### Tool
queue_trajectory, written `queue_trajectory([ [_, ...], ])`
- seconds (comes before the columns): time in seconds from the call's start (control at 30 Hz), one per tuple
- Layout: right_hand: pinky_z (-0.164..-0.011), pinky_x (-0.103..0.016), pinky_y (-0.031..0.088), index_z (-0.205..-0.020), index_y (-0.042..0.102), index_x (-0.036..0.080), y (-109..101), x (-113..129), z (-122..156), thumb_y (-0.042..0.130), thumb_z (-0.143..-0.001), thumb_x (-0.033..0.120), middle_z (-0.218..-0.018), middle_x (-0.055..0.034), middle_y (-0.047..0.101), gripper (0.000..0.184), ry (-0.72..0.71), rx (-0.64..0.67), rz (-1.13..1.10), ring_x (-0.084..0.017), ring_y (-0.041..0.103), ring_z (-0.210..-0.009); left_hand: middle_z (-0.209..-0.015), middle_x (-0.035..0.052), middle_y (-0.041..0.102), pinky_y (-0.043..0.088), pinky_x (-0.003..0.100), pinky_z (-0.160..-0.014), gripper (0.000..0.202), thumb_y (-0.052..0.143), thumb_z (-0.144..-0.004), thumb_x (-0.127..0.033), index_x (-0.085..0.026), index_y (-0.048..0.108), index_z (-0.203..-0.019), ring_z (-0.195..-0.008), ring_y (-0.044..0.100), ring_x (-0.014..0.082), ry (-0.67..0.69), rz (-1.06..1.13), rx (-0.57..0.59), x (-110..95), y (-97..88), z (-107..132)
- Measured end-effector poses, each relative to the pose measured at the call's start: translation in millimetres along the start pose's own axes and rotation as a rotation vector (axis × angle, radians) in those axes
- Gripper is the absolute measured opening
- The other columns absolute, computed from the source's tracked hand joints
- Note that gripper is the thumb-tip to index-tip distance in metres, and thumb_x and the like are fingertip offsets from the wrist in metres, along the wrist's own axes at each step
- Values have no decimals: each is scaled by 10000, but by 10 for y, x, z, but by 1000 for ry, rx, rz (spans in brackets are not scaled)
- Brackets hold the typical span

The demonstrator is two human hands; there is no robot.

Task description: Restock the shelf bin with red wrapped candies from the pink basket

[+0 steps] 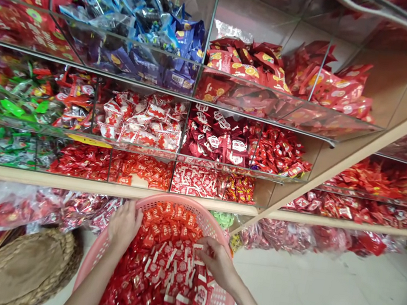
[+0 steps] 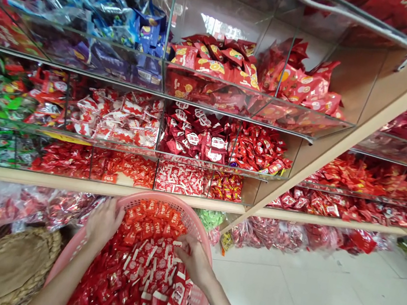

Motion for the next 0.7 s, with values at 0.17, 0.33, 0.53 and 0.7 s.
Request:
queue_trajectory([
  [0.17, -520, -220, 298, -721, 530, 176, 16, -88, -2, 539, -787, 296, -608, 38, 488, 137, 16, 31, -5, -108, 425, -567, -958, 107, 640, 391, 337, -748, 377, 320, -878, -330, -125, 542, -1105, -881, 571, 238, 6, -2, 15, 12, -5, -5],
  [0.33, -513, -206, 283, -670, 489, 176, 27, -134, 18, 530, -780, 246, -607, 37, 494, 136, -7, 78, 52, -95, 416, -560, -969, 102, 639, 385, 340, -743, 374, 323, -878, -333, -134, 535, -1113, -884, 571, 242, -4, -10, 11, 14, 14, 1],
  [0.53, -535, -195, 295, -656, 541, 164, 7, -38, 17, 501, -728, 109, -608, 37, 518, 98, -102, 253, 112, -87, 436, -571, -994, 104, 638, 384, 338, -750, 383, 313, -882, -328, -133, 531, -1129, -893, 570, 236, 8, -5, 9, 27, 54, -3],
  [0.7, -607, -203, 349, -716, 638, 168, 39, -53, -4, 499, -683, 44, -720, 4, 606, 189, -175, 287, 171, -110, 516, -659, -999, 112, 637, 388, 338, -754, 394, 302, -884, -329, -129, 533, -1132, -881, 574, 232, 13, -15, 6, 36, 52, -8],
])
Point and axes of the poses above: each hand's wrist, its own z-axis away from the middle knuckle, its own y-axis out of the palm, x = y × z, the point moved 1 cm from there along -z, towards the middle knuckle
